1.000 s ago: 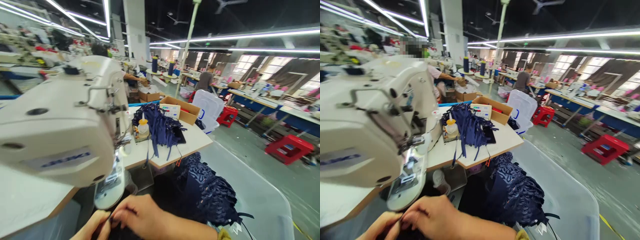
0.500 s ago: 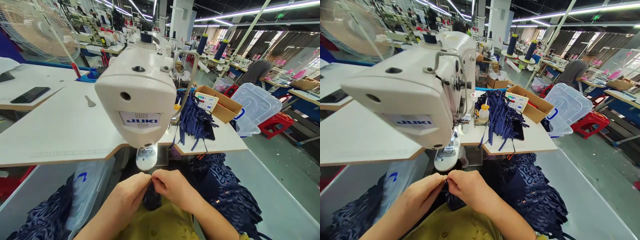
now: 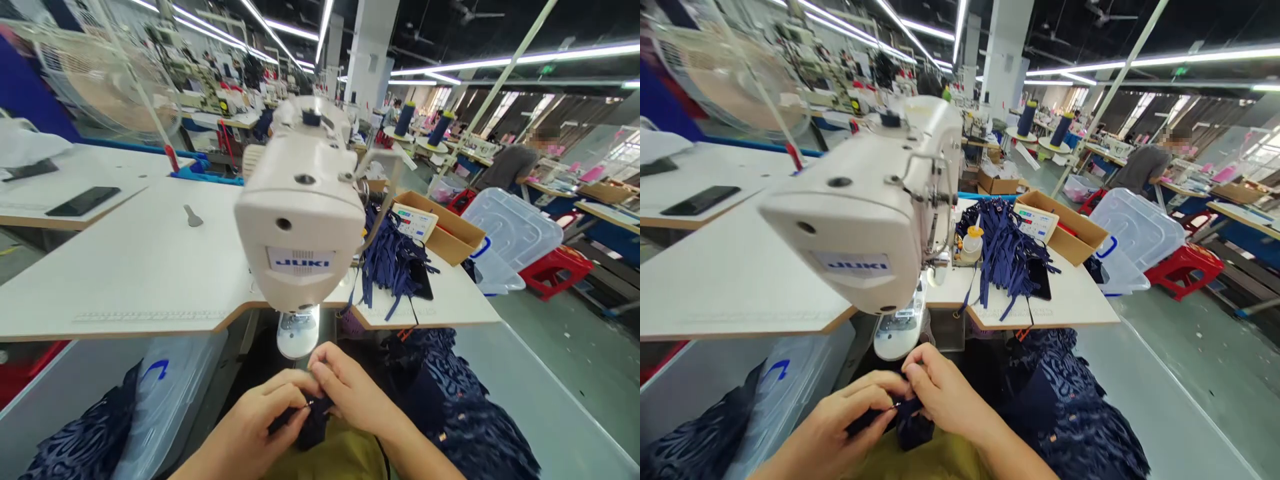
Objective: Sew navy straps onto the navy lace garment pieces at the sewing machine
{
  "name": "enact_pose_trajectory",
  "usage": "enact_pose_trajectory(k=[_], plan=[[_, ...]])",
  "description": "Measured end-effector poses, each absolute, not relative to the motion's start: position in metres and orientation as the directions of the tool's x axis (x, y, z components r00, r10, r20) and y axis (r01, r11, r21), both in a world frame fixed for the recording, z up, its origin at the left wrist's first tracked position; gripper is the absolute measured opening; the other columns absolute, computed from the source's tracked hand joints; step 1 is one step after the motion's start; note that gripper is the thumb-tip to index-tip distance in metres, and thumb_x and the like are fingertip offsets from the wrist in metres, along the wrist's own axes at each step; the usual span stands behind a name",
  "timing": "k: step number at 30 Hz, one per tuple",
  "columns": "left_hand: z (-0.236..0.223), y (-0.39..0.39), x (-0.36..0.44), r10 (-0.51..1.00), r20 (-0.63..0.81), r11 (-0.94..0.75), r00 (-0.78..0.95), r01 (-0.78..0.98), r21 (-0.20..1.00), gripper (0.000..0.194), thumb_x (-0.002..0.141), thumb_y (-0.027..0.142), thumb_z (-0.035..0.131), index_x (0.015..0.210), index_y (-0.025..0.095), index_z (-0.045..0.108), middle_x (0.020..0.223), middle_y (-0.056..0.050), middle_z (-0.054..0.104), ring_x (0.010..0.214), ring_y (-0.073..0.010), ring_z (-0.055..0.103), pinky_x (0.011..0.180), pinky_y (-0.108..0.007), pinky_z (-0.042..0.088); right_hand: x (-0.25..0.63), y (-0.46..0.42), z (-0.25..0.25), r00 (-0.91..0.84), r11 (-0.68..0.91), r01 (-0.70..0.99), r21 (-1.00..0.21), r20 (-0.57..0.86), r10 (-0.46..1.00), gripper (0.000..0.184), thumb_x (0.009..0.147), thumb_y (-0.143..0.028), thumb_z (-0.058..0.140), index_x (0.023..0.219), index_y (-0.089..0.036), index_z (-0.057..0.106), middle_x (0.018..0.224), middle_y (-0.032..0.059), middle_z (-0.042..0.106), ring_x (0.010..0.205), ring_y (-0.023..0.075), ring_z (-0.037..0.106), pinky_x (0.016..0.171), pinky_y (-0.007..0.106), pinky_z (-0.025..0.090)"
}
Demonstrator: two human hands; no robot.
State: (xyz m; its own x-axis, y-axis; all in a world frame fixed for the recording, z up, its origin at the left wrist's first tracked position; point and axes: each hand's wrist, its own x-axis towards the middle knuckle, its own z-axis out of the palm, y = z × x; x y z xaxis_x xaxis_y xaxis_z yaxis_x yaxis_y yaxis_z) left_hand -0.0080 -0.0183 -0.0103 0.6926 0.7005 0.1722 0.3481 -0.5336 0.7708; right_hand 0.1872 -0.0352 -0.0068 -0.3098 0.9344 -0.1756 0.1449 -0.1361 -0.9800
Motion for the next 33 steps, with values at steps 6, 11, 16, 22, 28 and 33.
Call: enact_pose_trajectory(k=[6,11,16,22,28,33], plan=[[-0.006,-0.019,-0.007,0.807,0.051,-0.226,0.589,0.229,0.947,0.01,0.087,0.026,0.053,0.079,0.022,0.049,0.093,0.0,0.064,0.086,-0.0122,0.059,0.078,-0.022,0.046,0.2,-0.036,0.005,-0.271,0.28,0.488,-0.827,0.161,0.949,0.024,0.082,-0.032,0.068,0.103,-0.027,0.057,0.083,-0.0031,0.057,0.072,0.0123,0.054,0.063,0.022,0.043],[0.004,-0.017,-0.007,0.894,0.036,-0.099,0.446,0.119,0.988,0.019,0.084,0.035,0.06,0.076,0.021,0.05,0.088,0.0,0.066,0.085,-0.0139,0.06,0.08,-0.026,0.045,0.196,-0.033,-0.012,-0.066,0.526,0.621,-0.581,0.63,0.774,0.002,0.087,-0.025,0.062,0.088,-0.027,0.061,0.085,0.0022,0.062,0.085,0.0195,0.058,0.078,0.032,0.046],[0.012,-0.017,0.001,0.923,0.029,-0.062,0.383,0.074,0.995,0.018,0.084,0.038,0.062,0.081,0.021,0.056,0.092,-0.002,0.069,0.09,-0.0156,0.063,0.083,-0.028,0.046,0.185,-0.043,-0.029,-0.095,0.514,0.421,-0.747,0.527,0.845,0.031,0.097,-0.043,0.038,0.102,-0.026,0.064,0.086,0.0058,0.066,0.082,0.0207,0.063,0.073,0.032,0.052],[0.0,-0.021,0.016,0.917,0.125,-0.173,0.379,0.096,0.98,0.013,0.086,0.031,0.057,0.078,0.022,0.053,0.088,0.0,0.069,0.083,-0.0138,0.063,0.075,-0.025,0.049,0.161,-0.046,-0.03,0.158,0.33,0.087,-0.94,0.341,0.927,0.011,0.088,-0.033,0.06,0.094,-0.024,0.064,0.088,0.0022,0.064,0.081,0.0167,0.066,0.071,0.025,0.055],[-0.003,-0.022,0.018,0.923,0.241,-0.31,0.301,0.21,0.927,0.011,0.088,0.031,0.054,0.082,0.023,0.057,0.093,0.0,0.068,0.087,-0.0133,0.064,0.077,-0.023,0.05,0.159,-0.042,-0.026,0.25,0.449,0.224,-0.865,0.496,0.832,0.004,0.087,-0.023,0.063,0.085,-0.025,0.067,0.087,0.0008,0.064,0.08,0.0144,0.064,0.072,0.024,0.053],[0.003,-0.024,0.015,0.943,0.216,-0.273,0.254,0.217,0.937,0.013,0.086,0.034,0.056,0.084,0.022,0.061,0.086,-0.002,0.069,0.082,-0.0145,0.065,0.072,-0.024,0.052,0.158,-0.042,-0.022,0.204,0.408,0.225,-0.885,0.453,0.868,0.007,0.089,-0.025,0.061,0.084,-0.023,0.066,0.081,0.0006,0.065,0.078,0.0155,0.063,0.072,0.027,0.052]])
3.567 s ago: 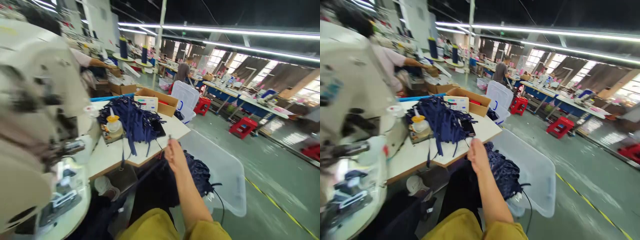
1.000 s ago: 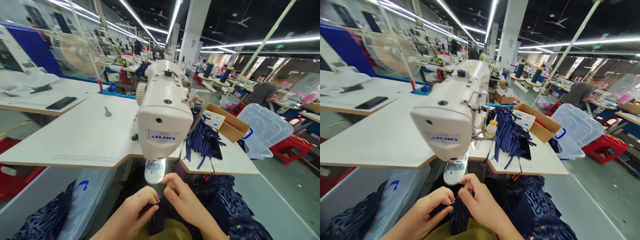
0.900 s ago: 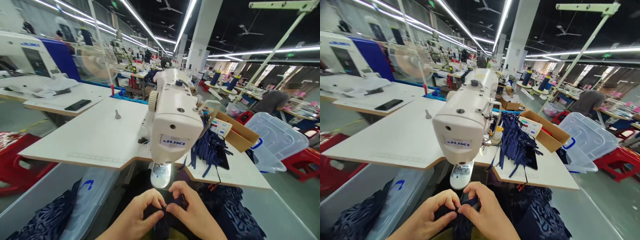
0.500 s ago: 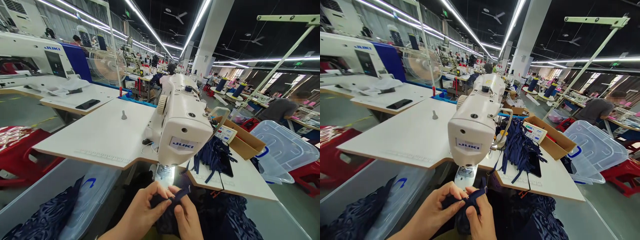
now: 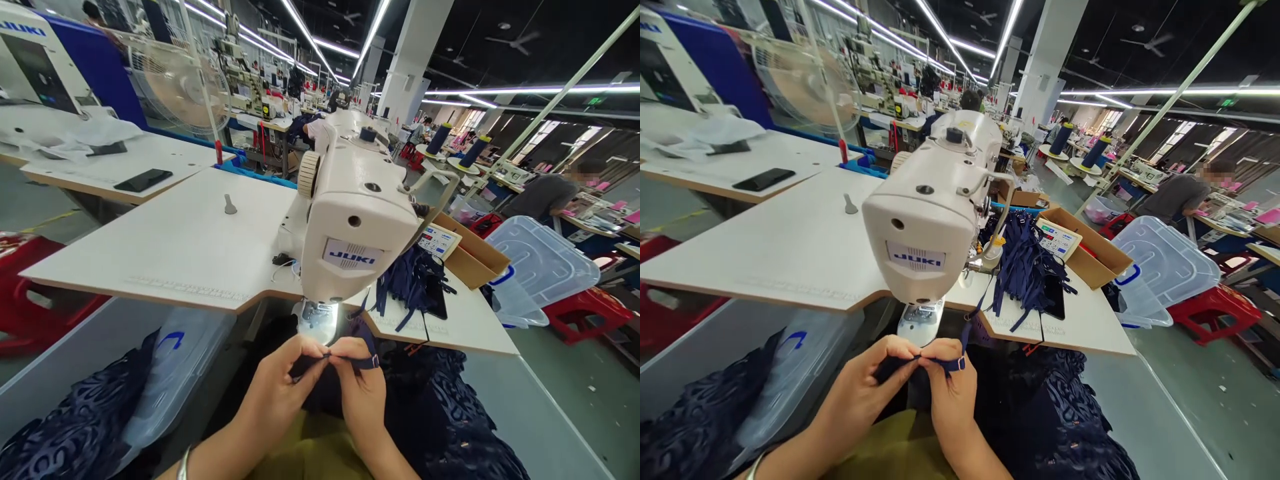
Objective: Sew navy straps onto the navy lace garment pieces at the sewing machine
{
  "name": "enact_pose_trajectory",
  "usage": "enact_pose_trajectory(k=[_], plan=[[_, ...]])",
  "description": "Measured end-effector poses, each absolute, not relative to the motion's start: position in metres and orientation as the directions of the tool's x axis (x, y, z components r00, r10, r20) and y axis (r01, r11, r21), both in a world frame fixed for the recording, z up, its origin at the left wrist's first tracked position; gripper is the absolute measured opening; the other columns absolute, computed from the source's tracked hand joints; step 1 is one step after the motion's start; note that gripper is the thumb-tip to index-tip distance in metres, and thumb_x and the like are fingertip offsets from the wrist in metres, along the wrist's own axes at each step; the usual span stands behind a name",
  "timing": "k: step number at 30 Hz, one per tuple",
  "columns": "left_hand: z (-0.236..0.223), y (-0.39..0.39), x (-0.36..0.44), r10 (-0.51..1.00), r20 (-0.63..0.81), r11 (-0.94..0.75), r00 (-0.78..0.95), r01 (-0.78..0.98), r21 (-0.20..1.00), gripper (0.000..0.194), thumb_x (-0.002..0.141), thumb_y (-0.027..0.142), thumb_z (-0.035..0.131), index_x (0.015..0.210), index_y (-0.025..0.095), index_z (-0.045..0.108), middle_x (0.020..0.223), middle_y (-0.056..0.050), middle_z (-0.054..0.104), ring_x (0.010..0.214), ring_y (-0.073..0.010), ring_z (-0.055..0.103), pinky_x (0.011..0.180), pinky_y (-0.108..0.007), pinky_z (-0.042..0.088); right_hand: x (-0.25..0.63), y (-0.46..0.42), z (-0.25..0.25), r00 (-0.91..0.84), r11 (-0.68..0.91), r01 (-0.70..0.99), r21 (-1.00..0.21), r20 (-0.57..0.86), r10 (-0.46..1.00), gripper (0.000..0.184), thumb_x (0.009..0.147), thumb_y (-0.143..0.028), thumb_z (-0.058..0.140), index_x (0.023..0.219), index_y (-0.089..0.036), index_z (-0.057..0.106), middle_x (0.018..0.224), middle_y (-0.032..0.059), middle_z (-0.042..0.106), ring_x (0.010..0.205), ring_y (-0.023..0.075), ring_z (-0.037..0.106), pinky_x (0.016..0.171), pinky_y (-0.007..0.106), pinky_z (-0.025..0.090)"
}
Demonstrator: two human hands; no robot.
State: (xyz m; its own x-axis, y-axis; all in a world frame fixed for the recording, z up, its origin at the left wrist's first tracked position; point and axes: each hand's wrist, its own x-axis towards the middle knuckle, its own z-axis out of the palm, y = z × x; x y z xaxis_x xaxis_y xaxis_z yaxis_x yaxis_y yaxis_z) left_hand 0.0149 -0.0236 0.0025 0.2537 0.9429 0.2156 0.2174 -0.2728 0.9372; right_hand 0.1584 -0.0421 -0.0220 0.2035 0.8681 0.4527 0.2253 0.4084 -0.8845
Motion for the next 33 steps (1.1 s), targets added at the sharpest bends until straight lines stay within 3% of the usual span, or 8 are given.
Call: enact_pose_trajectory(k=[7,16,25,33], plan=[[-0.005,-0.024,0.013,0.9,0.366,-0.418,0.235,0.238,0.877,0.004,0.084,0.024,0.059,0.08,0.023,0.059,0.089,0.0,0.071,0.081,-0.0122,0.067,0.072,-0.021,0.054,0.16,-0.042,-0.02,0.183,0.291,0.065,-0.955,0.298,0.937,0.01,0.085,-0.032,0.065,0.088,-0.022,0.062,0.079,0.0006,0.065,0.071,0.0143,0.062,0.062,0.024,0.052],[-0.012,-0.025,0.011,0.743,0.607,-0.668,0.282,0.27,0.693,0.013,0.086,0.013,0.056,0.093,0.024,0.056,0.096,0.0,0.071,0.089,-0.0103,0.068,0.078,-0.018,0.055,0.163,-0.045,-0.029,0.137,0.463,0.101,-0.881,0.473,0.87,0.008,0.088,-0.017,0.061,0.085,-0.025,0.059,0.087,-0.0003,0.065,0.083,0.0146,0.061,0.074,0.027,0.05],[-0.02,-0.026,0.011,0.754,0.585,-0.657,0.3,0.323,0.681,0.011,0.088,0.014,0.054,0.094,0.024,0.055,0.102,0.001,0.069,0.094,-0.0095,0.067,0.083,-0.017,0.053,0.162,-0.044,-0.036,0.132,0.539,0.195,-0.82,0.566,0.814,0.011,0.089,-0.014,0.058,0.089,-0.025,0.057,0.085,0.0002,0.063,0.081,0.0154,0.061,0.073,0.03,0.051],[-0.012,-0.025,0.013,0.849,0.455,-0.523,0.269,0.298,0.799,0.005,0.088,0.022,0.056,0.089,0.027,0.056,0.089,0.007,0.068,0.081,-0.0061,0.066,0.074,-0.012,0.051,0.167,-0.043,-0.031,0.061,0.502,0.247,-0.829,0.53,0.846,0.015,0.088,-0.011,0.055,0.093,-0.026,0.056,0.087,-0.0005,0.062,0.082,0.0142,0.06,0.073,0.028,0.049]])
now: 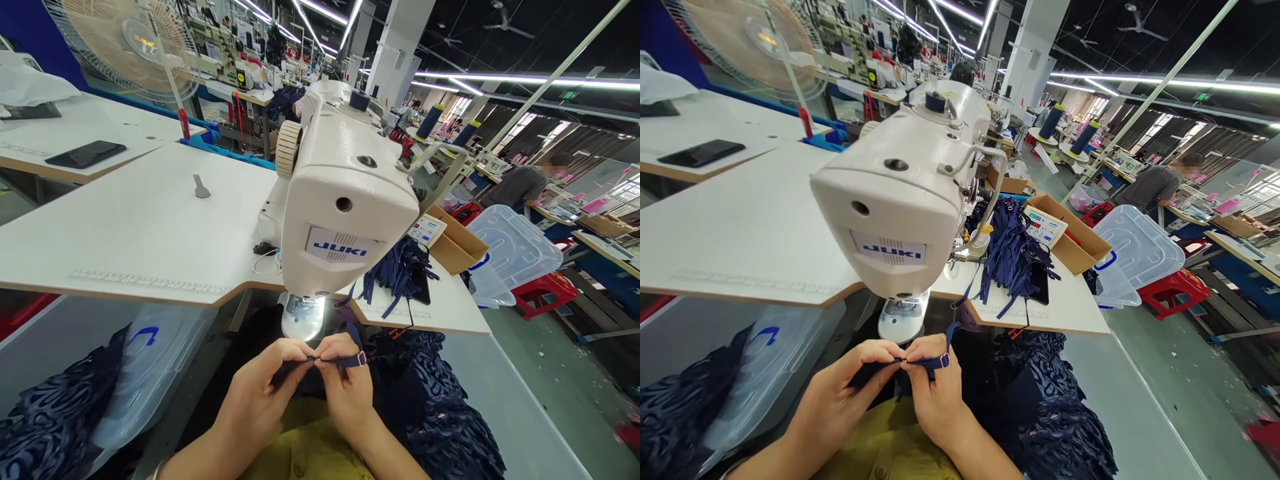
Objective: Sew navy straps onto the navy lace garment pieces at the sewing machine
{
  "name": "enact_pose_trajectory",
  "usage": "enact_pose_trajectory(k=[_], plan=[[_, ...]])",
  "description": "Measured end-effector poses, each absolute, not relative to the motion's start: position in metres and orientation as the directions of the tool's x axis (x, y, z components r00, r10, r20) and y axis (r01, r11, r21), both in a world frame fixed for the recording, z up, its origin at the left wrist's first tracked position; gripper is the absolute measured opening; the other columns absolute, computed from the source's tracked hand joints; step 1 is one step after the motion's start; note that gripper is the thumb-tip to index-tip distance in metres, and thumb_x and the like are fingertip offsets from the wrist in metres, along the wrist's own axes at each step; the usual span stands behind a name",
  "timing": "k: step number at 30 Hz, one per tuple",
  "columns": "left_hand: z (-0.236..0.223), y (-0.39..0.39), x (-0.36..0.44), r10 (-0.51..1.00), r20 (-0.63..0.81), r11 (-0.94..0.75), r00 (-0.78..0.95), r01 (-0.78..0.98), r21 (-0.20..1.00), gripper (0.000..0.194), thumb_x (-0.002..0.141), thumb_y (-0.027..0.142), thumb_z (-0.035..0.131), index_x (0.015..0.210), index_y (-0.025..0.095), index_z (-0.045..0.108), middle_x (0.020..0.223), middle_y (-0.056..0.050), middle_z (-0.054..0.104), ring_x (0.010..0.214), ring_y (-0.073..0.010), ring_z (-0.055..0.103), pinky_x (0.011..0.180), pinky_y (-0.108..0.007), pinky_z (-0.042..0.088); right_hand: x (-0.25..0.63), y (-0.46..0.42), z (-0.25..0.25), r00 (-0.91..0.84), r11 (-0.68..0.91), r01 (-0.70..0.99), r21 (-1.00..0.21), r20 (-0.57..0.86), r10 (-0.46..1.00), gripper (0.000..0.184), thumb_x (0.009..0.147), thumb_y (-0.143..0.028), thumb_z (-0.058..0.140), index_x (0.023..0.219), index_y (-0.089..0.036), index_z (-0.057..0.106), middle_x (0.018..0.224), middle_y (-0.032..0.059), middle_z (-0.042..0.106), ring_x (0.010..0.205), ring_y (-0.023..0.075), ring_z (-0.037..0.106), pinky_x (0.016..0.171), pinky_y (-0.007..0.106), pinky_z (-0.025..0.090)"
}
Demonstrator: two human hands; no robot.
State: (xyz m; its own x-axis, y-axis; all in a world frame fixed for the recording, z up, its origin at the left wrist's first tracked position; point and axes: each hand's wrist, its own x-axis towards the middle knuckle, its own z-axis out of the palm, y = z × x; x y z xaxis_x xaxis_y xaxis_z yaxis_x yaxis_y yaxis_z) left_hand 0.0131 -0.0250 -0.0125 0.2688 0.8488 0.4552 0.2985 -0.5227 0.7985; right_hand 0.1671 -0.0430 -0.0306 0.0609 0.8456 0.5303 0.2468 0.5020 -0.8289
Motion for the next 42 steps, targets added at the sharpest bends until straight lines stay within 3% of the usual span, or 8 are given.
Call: enact_pose_trajectory(k=[7,12,15,18,22,25,35,42], plan=[[-0.025,-0.022,0.007,0.921,0.349,-0.384,0.174,0.563,0.732,0.019,0.086,0.041,0.058,0.096,0.026,0.056,0.081,0.005,0.065,0.068,-0.0112,0.064,0.061,-0.02,0.052,0.171,-0.03,-0.012,0.019,0.229,0.423,-0.877,0.261,0.965,0.005,0.091,-0.023,0.055,0.094,-0.023,0.059,0.089,0.0008,0.065,0.081,0.0148,0.061,0.072,0.025,0.048],[-0.025,-0.016,-0.004,0.605,0.777,-0.578,0.173,0.766,0.28,0.036,0.082,0.03,0.067,0.115,0.019,0.059,0.109,-0.009,0.06,0.102,-0.0199,0.058,0.092,-0.032,0.046,0.17,-0.014,-0.014,0.012,0.226,0.57,-0.79,0.283,0.959,0.008,0.092,-0.026,0.051,0.095,-0.021,0.057,0.09,0.0037,0.062,0.086,0.0192,0.058,0.076,0.031,0.046],[-0.024,-0.014,-0.007,0.448,0.77,-0.75,0.454,0.659,0.047,0.036,0.088,0.015,0.055,0.124,0.02,0.057,0.118,-0.006,0.063,0.114,-0.0168,0.054,0.108,-0.032,0.031,0.169,-0.007,-0.015,0.017,0.221,0.544,-0.809,0.273,0.962,0.008,0.091,-0.025,0.052,0.096,-0.022,0.056,0.089,0.0035,0.06,0.085,0.0192,0.056,0.076,0.031,0.046],[-0.031,-0.009,-0.008,0.481,0.642,-0.814,0.597,0.577,0.073,0.039,0.095,0.013,0.038,0.131,0.022,0.051,0.126,-0.001,0.063,0.122,-0.0132,0.051,0.111,-0.031,0.021,0.169,-0.001,-0.013,0.049,0.158,0.414,-0.897,0.195,0.98,0.01,0.086,-0.022,0.055,0.096,-0.022,0.054,0.089,0.0021,0.057,0.079,0.0167,0.055,0.074,0.03,0.046],[-0.04,0.0,-0.007,0.515,0.636,-0.798,0.574,0.592,0.112,0.039,0.097,0.015,0.036,0.132,0.027,0.05,0.122,0.002,0.066,0.12,-0.0102,0.053,0.1,-0.027,0.029,0.174,0.01,-0.012,0.01,0.009,0.154,-0.988,0.011,1.0,0.021,0.082,-0.024,0.06,0.1,-0.023,0.049,0.084,-0.0004,0.056,0.076,0.0153,0.056,0.072,0.028,0.048],[-0.039,0.004,-0.004,0.54,0.638,-0.788,0.548,0.596,0.156,0.038,0.098,0.015,0.035,0.13,0.029,0.051,0.123,0.004,0.065,0.118,-0.011,0.054,0.094,-0.029,0.031,0.181,0.018,-0.014,-0.023,-0.007,0.065,-0.998,-0.009,1.0,0.013,0.086,-0.027,0.056,0.096,-0.024,0.048,0.077,-0.003,0.054,0.07,0.0137,0.054,0.068,0.026,0.047],[-0.05,0.002,0.006,0.593,0.639,-0.713,0.489,0.688,0.135,0.037,0.096,0.023,0.044,0.133,0.029,0.049,0.127,0.002,0.063,0.121,-0.0164,0.053,0.091,-0.034,0.031,0.183,0.04,-0.006,0.059,0.055,0.404,-0.913,0.087,0.994,0.008,0.081,-0.019,0.05,0.074,-0.021,0.05,0.061,-0.0063,0.046,0.055,0.0113,0.045,0.053,0.023,0.037],[-0.038,0.007,0.005,0.533,0.666,-0.735,0.522,0.675,0.059,0.038,0.094,0.017,0.046,0.131,0.022,0.05,0.123,0.0,0.065,0.118,-0.0158,0.055,0.097,-0.03,0.036,0.182,0.047,-0.009,0.057,0.125,0.49,-0.863,0.175,0.983,0.011,0.082,-0.021,0.052,0.079,-0.018,0.062,0.066,-0.0003,0.056,0.066,0.0159,0.053,0.067,0.028,0.045]])
